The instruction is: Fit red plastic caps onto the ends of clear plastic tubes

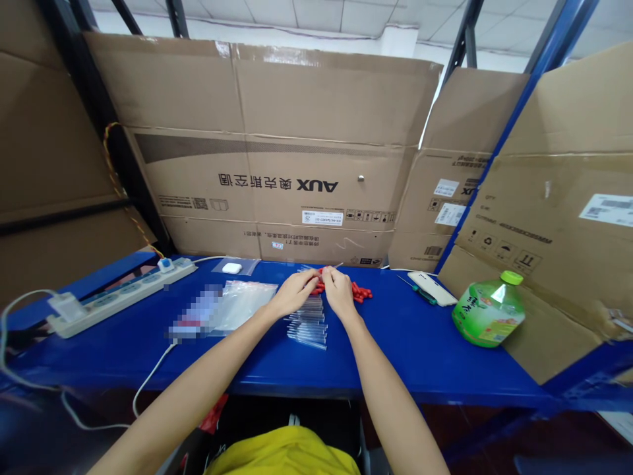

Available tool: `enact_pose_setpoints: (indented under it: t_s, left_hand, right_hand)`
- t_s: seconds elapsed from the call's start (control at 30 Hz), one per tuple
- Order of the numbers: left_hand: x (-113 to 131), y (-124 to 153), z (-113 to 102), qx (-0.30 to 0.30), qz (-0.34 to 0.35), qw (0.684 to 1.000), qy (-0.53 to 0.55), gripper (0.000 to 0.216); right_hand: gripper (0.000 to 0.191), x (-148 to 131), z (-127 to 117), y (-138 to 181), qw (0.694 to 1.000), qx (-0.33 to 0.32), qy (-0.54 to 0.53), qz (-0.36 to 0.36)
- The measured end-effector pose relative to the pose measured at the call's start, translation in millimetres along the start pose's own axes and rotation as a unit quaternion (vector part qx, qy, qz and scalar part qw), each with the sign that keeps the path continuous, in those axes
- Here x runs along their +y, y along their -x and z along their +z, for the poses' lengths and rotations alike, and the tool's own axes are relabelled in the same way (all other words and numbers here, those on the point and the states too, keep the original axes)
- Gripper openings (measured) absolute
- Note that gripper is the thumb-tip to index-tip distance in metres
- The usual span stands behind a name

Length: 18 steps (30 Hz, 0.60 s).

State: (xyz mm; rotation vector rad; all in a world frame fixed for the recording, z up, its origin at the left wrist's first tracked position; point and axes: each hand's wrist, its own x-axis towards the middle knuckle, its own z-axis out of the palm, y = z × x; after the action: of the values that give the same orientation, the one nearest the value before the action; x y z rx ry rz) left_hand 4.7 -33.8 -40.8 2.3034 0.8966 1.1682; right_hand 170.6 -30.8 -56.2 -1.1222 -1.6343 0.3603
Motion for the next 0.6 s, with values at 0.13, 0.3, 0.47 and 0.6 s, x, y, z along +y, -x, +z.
enact_pose_setpoints:
  t_s: [0.13,0.3,0.47,0.6]
  left_hand:
    - [-4.9,-1.7,4.9,-0.034,-0.014,0.997,0.071,0.026]
    - [-11.2,-2.1,10.1,-0.02,-0.014,0.995,0.098,0.024]
    - [-7.2,-4.8,11.8,0.0,-0.026,0.99,0.136,0.025]
    - [-4.9,-7.7,14.4,0.001,-0.05,0.984,0.169,0.021]
  right_hand:
    - [0.044,1.7,-0.6,0.3,0.999,-0.028,0.032,-0.018]
    - [0.052,-2.1,-0.3,1.8,0.994,-0.028,0.105,-0.006]
    - [0.059,-6.1,6.9,3.0,0.992,-0.016,0.123,-0.013]
    - [0.061,-6.9,8.7,2.4,0.996,-0.003,0.086,-0.006]
